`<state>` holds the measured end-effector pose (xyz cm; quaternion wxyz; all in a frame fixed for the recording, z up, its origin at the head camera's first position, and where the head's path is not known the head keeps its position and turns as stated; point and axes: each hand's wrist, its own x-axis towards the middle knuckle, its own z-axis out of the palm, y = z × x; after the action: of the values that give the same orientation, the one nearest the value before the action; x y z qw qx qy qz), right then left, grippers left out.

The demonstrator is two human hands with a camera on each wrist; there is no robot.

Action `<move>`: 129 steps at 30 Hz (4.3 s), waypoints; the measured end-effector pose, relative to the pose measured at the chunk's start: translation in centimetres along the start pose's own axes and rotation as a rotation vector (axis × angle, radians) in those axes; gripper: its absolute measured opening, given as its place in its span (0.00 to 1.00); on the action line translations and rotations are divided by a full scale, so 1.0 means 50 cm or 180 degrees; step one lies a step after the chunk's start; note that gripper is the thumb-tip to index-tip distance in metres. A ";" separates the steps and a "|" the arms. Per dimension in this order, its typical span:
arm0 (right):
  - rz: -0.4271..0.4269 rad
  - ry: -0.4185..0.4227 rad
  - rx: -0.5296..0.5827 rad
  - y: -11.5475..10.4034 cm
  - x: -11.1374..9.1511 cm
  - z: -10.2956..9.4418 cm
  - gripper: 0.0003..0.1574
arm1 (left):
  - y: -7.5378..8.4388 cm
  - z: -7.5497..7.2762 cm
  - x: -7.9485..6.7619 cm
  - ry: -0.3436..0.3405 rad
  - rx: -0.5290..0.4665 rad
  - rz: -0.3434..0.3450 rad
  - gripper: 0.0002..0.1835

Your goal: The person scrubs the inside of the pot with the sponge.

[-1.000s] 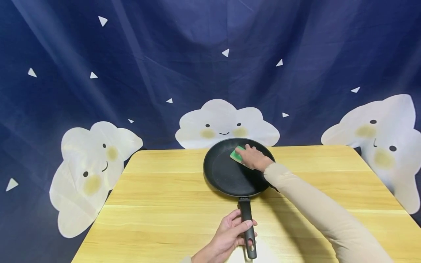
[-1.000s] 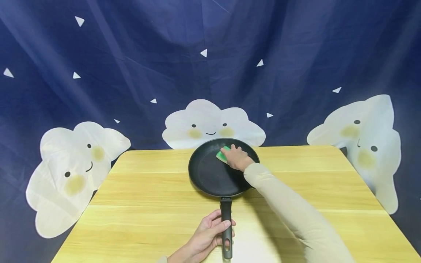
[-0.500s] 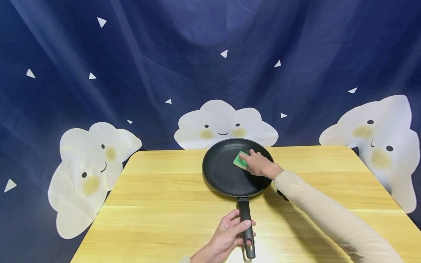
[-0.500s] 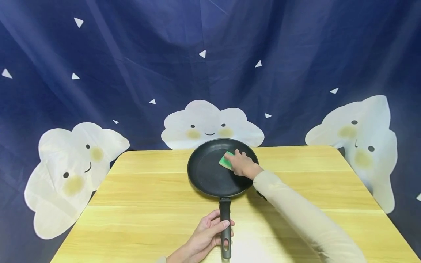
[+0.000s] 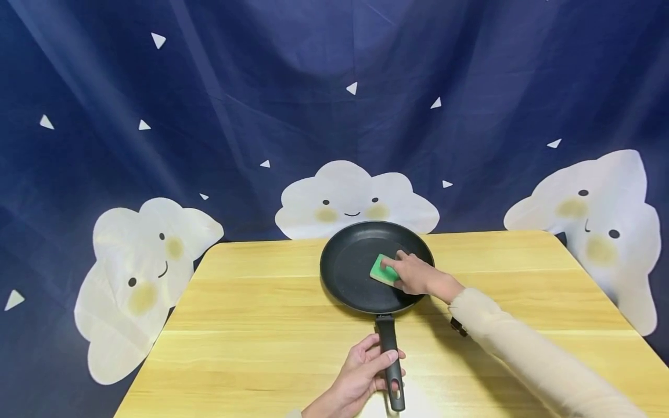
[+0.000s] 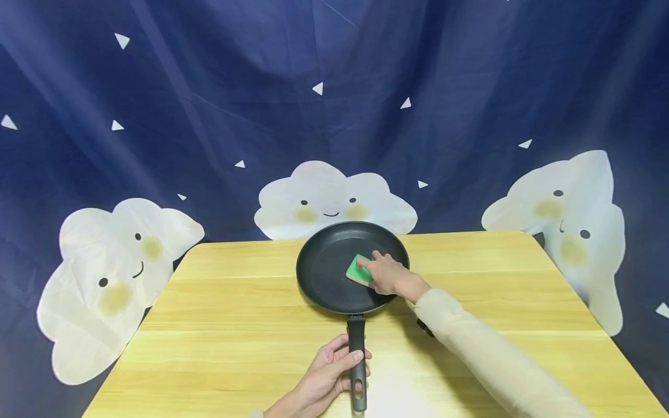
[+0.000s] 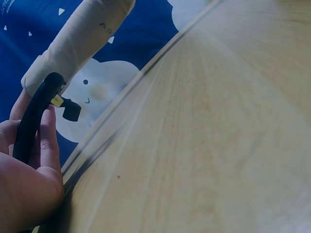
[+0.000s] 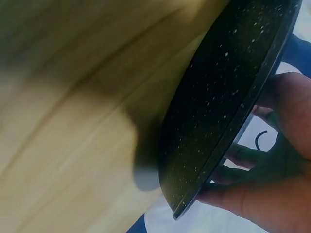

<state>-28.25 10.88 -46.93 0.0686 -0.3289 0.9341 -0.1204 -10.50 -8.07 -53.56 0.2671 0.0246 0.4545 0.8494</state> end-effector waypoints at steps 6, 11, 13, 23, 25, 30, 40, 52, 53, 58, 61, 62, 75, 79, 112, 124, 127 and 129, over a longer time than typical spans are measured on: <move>-0.0190 0.0080 0.0127 -0.009 -0.018 0.000 0.24 | 0.000 0.001 0.001 0.0034 0.0005 -0.0030 0.32; -0.0373 0.0073 0.0226 -0.015 -0.028 0.003 0.23 | 0.000 0.001 0.001 0.0032 -0.0003 -0.0046 0.32; -0.0446 0.0033 0.0257 -0.018 -0.031 0.002 0.24 | -0.001 0.001 0.002 0.0027 0.0001 -0.0035 0.32; -0.0642 -0.0391 0.0412 -0.037 -0.033 -0.010 0.28 | -0.002 -0.002 0.003 -0.0014 0.0036 0.0001 0.31; -0.0652 -0.0485 0.0463 -0.039 -0.033 -0.011 0.29 | -0.003 -0.002 0.002 -0.0021 0.0039 -0.0001 0.31; -0.0710 -0.0642 0.0617 -0.045 -0.031 -0.019 0.28 | -0.004 -0.002 0.002 -0.0036 0.0033 0.0007 0.31; -0.0653 -0.0724 0.1019 -0.049 -0.041 -0.027 0.24 | -0.001 0.001 0.001 -0.0005 0.0036 -0.0018 0.31; -0.0941 -0.0197 0.1037 -0.048 -0.081 -0.020 0.20 | 0.000 0.000 -0.003 -0.0079 0.0022 0.0000 0.32; -0.0993 -0.0130 0.1071 -0.046 -0.086 -0.020 0.20 | 0.000 0.000 -0.003 -0.0081 0.0022 0.0003 0.32; -0.1111 0.0359 0.1157 -0.042 -0.112 -0.020 0.21 | -0.003 0.000 -0.001 -0.0045 0.0041 0.0032 0.32; -0.0905 0.0725 0.1089 -0.039 -0.129 -0.019 0.22 | -0.004 -0.001 -0.001 -0.0003 0.0045 0.0037 0.32; -0.0800 0.0844 0.1059 -0.037 -0.134 -0.018 0.23 | -0.005 -0.001 -0.001 0.0011 0.0046 0.0041 0.31; 0.0057 0.2093 0.0639 0.042 -0.195 -0.008 0.24 | -0.009 0.004 -0.004 0.0062 0.0051 0.0119 0.28; 0.0287 0.2267 0.0579 0.069 -0.207 -0.018 0.25 | -0.007 0.003 -0.003 0.0072 0.0089 0.0130 0.27; 0.1428 0.1260 0.0663 0.190 -0.273 0.016 0.28 | -0.004 -0.006 -0.011 0.0104 0.0059 0.0116 0.29; 0.1404 0.1109 0.0632 0.191 -0.265 0.013 0.30 | -0.002 -0.009 -0.011 0.0072 0.0045 0.0134 0.28; 0.1399 0.1147 0.0608 0.193 -0.266 0.009 0.34 | 0.004 -0.012 -0.013 -0.0029 0.0028 0.0074 0.29; 0.1405 0.1184 0.0602 0.192 -0.270 0.006 0.36 | 0.008 -0.015 -0.016 -0.0129 0.0020 -0.0020 0.30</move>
<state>-23.49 26.62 -49.13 -0.0488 -0.0824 0.9642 -0.2472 -10.23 -9.20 -53.52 0.2788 0.0411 0.4517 0.8465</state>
